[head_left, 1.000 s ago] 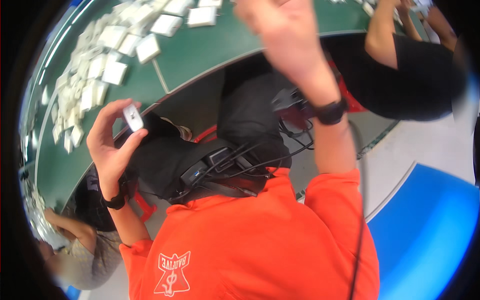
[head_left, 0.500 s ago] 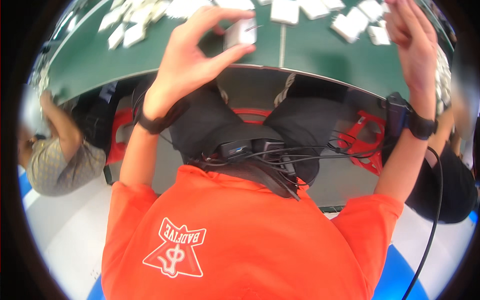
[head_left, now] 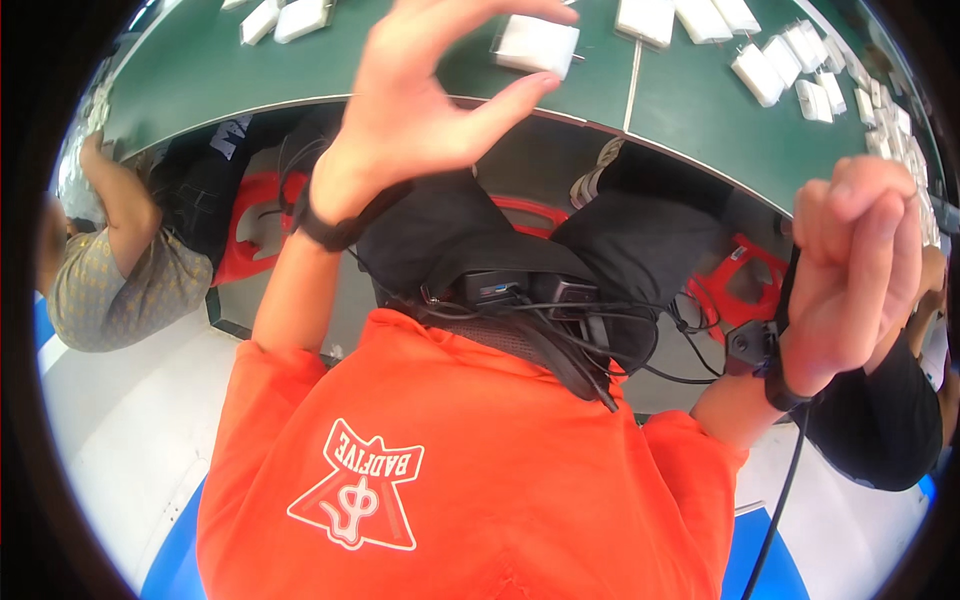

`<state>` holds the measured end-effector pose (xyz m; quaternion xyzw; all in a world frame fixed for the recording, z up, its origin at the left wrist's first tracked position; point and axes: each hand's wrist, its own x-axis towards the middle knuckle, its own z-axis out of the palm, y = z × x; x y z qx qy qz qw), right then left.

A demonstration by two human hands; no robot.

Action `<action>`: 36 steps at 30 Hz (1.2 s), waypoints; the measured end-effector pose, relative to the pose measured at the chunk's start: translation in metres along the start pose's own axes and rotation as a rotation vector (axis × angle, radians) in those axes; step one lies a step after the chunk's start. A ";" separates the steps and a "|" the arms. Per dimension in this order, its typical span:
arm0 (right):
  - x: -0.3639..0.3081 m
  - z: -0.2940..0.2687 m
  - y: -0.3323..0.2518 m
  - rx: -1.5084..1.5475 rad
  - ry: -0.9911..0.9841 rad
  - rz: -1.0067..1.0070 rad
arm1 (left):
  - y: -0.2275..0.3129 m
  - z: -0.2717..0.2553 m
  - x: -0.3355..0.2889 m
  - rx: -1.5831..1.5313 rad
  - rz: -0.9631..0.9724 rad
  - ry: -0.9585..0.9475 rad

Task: Inspecting and cleaning white power adapters at an assembly line workstation using a pick tool.

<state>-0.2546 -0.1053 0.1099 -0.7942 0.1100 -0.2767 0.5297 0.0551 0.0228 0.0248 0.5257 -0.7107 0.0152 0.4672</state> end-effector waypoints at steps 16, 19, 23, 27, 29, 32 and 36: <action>-0.037 0.169 -0.037 -0.245 0.055 -0.329 | 0.117 0.096 -0.058 -1.041 -0.145 -1.326; -0.041 0.192 -0.046 -0.242 0.099 -0.339 | 0.126 0.104 -0.072 -1.068 -0.174 -1.254; -0.048 0.220 -0.062 -0.151 0.284 -0.345 | 0.133 0.114 -0.089 -0.943 -0.163 -1.249; -0.046 0.226 -0.051 -0.143 0.281 -0.387 | 0.135 0.119 -0.087 -0.881 -0.201 -1.160; -0.022 0.215 -0.048 -0.279 0.287 -0.416 | 0.137 0.119 -0.089 -0.809 -0.194 -1.215; 0.052 0.210 -0.053 -0.348 0.390 -0.340 | 0.132 0.115 -0.085 -0.874 -0.175 -1.227; 0.132 0.207 -0.046 -0.252 0.242 -0.580 | 0.125 0.112 -0.083 -1.068 -0.093 -1.221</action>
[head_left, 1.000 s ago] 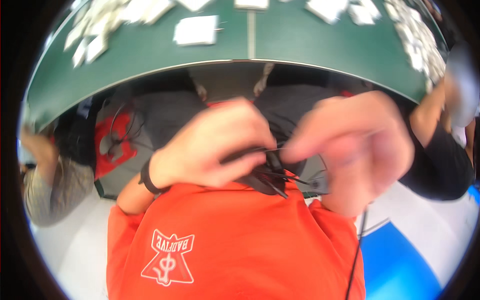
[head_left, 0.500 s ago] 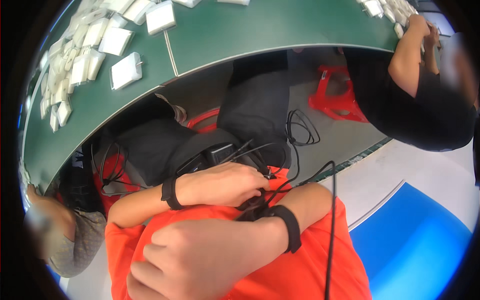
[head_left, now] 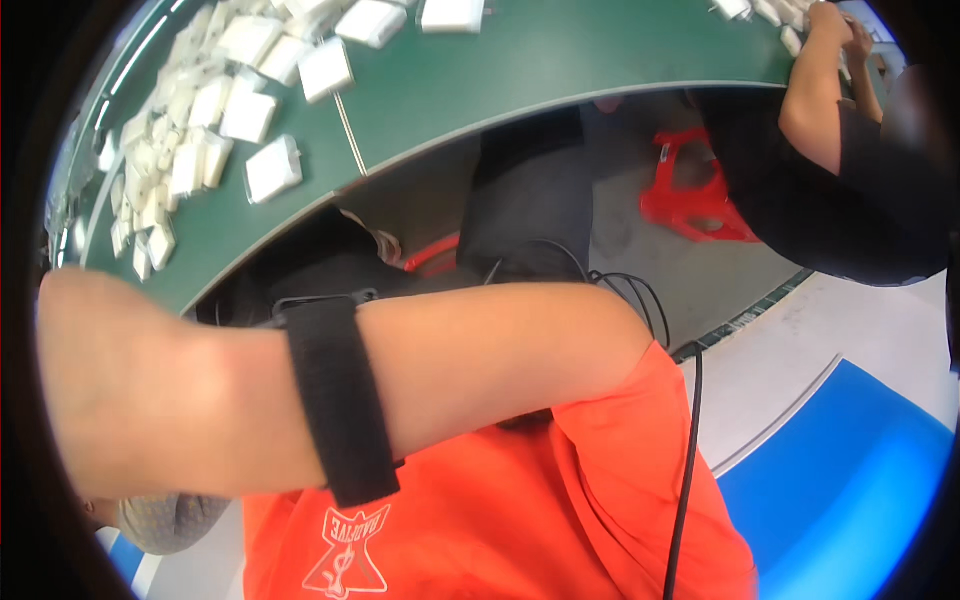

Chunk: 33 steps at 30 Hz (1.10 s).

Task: Inspecting and cleaning white power adapters at an assembly line workstation using a pick tool.

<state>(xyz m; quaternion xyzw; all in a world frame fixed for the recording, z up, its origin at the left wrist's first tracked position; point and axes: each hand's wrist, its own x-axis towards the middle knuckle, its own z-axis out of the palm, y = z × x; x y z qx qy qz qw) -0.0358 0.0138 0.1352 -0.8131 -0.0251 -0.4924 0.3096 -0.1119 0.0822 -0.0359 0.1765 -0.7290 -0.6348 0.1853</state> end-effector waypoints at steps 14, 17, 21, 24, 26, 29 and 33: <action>0.016 -0.164 -0.006 -0.038 -0.958 -0.100 | 0.032 -0.003 0.001 -0.010 0.487 -0.142; -0.015 -0.200 0.022 0.005 -0.664 0.171 | 0.025 -0.001 -0.038 0.058 0.102 -0.118; -0.087 -0.302 0.078 -0.142 0.154 0.585 | 0.015 -0.006 -0.038 0.120 0.156 -0.178; -0.126 -0.341 0.123 -0.155 0.415 0.703 | 0.020 -0.024 -0.047 0.168 0.129 -0.204; -0.145 -0.351 0.105 -0.302 0.516 0.732 | 0.013 -0.024 -0.051 0.161 0.167 -0.113; -0.167 -0.345 0.080 -0.444 0.354 0.853 | 0.004 -0.025 -0.055 0.179 0.156 0.056; -0.144 -0.326 0.098 -0.539 0.279 0.721 | 0.018 -0.030 -0.042 0.144 0.166 0.041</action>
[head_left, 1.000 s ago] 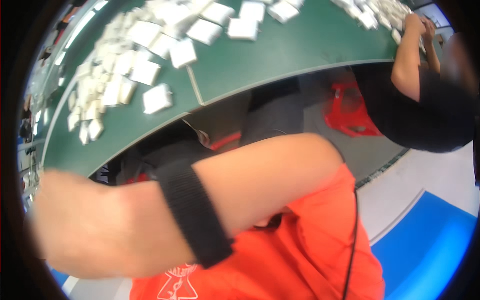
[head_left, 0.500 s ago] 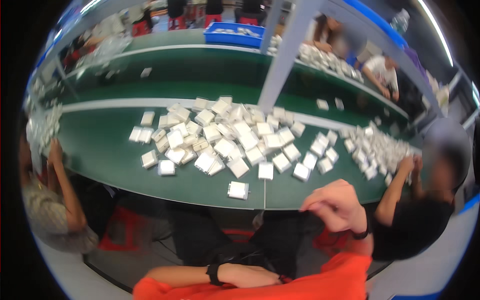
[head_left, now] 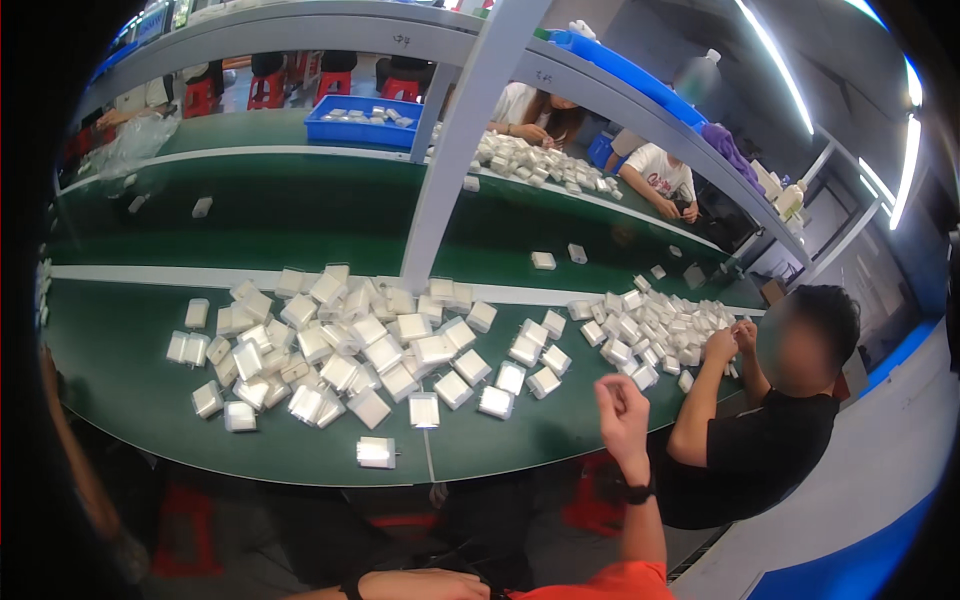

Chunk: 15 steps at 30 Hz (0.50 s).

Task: Inspecting and cleaning white power adapters at an assembly line workstation using a pick tool.

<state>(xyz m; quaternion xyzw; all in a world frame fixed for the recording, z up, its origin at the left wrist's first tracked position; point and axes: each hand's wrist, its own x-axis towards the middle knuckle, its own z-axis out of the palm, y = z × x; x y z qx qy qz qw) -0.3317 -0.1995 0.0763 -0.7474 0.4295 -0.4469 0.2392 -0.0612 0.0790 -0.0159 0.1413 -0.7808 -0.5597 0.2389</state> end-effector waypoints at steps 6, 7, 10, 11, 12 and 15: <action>0.201 0.027 0.091 -0.018 -0.125 -0.016 | 0.006 -0.033 -0.005 0.019 -0.055 -0.137; 0.228 0.038 0.104 -0.156 -0.158 0.014 | 0.011 -0.040 -0.011 0.056 -0.079 -0.118; 0.292 0.047 0.160 -0.420 -0.139 0.066 | 0.054 -0.091 -0.030 0.156 -0.103 0.183; 0.307 0.050 0.173 -0.532 -0.107 0.085 | 0.076 -0.112 -0.039 0.237 -0.147 0.275; 0.314 0.065 0.169 -0.511 -0.119 0.081 | 0.095 -0.122 -0.055 0.308 -0.196 0.464; 0.315 0.079 0.159 -0.527 -0.278 0.226 | 0.118 -0.160 -0.098 0.618 -0.247 0.969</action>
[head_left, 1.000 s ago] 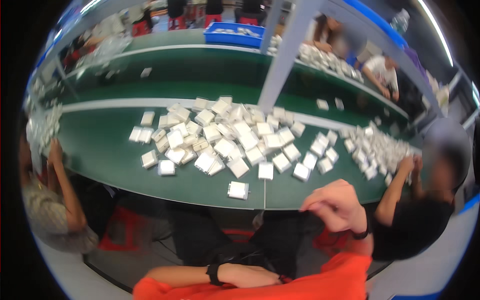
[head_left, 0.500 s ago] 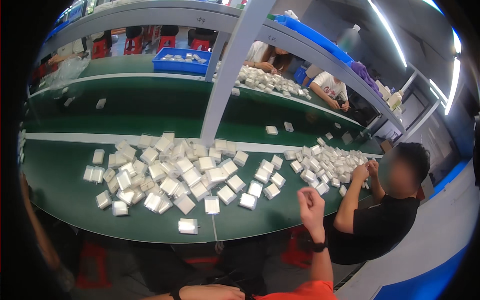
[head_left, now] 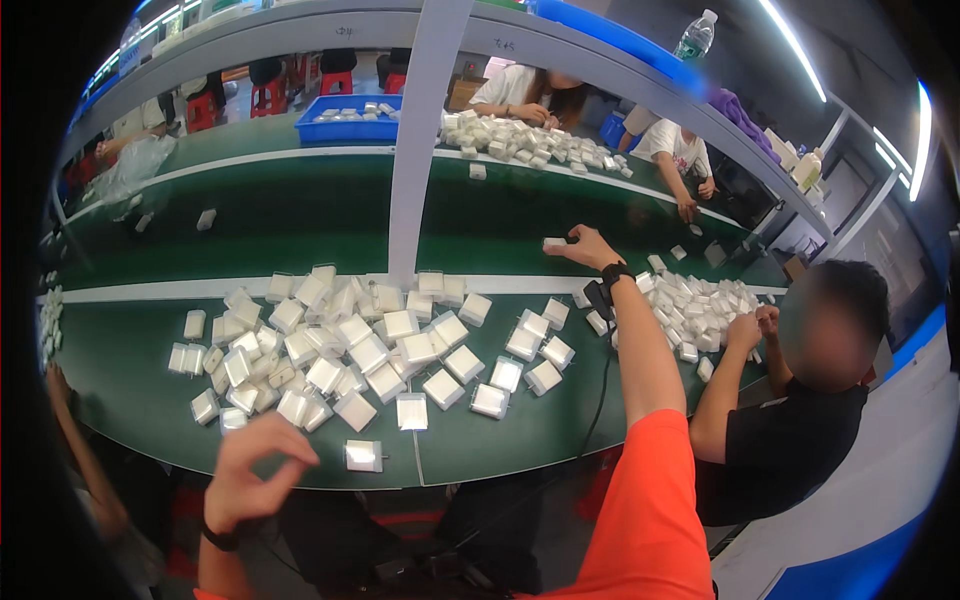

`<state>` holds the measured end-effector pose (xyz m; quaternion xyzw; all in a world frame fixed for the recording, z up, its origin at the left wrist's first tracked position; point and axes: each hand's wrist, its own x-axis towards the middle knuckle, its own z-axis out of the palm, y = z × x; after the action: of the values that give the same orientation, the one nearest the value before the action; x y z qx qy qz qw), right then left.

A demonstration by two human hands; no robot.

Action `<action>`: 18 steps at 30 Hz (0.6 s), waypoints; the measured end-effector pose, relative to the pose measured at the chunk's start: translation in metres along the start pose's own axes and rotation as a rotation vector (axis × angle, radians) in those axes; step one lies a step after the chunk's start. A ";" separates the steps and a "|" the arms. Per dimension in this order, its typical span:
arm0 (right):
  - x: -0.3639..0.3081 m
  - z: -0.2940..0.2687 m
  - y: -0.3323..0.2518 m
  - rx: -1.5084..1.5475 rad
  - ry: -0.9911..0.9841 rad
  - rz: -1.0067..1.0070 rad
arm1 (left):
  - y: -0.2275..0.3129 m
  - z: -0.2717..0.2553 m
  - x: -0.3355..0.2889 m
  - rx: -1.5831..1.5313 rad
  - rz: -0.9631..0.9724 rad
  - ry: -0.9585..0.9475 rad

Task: Inspecting and cleaning white power adapters at an assembly line workstation using a pick tool.

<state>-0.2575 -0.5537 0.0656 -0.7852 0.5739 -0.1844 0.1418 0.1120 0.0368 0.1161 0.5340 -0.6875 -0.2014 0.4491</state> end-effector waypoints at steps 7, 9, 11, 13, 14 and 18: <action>-0.011 0.007 -0.007 -0.251 -0.109 -0.111 | -0.064 -0.077 0.033 0.249 -0.033 0.237; -0.001 0.006 0.012 -0.206 -0.117 -0.107 | -0.083 -0.084 0.048 0.241 -0.055 0.204; 0.006 0.005 0.031 -0.114 -0.091 -0.131 | -0.102 -0.090 0.066 0.278 -0.105 0.173; -0.003 0.005 0.012 -0.136 -0.118 -0.096 | -0.127 -0.104 0.066 0.329 -0.120 0.195; -0.010 -0.002 -0.001 -0.166 -0.134 -0.060 | -0.140 -0.115 0.066 0.373 -0.123 0.220; -0.061 -0.025 -0.038 0.173 -0.360 -0.355 | -0.206 -0.176 0.060 0.636 -0.214 0.263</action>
<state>-0.2532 -0.4845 0.0968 -0.8787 0.3751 -0.1121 0.2733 0.3714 -0.0539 0.0751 0.7372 -0.5923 0.0471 0.3217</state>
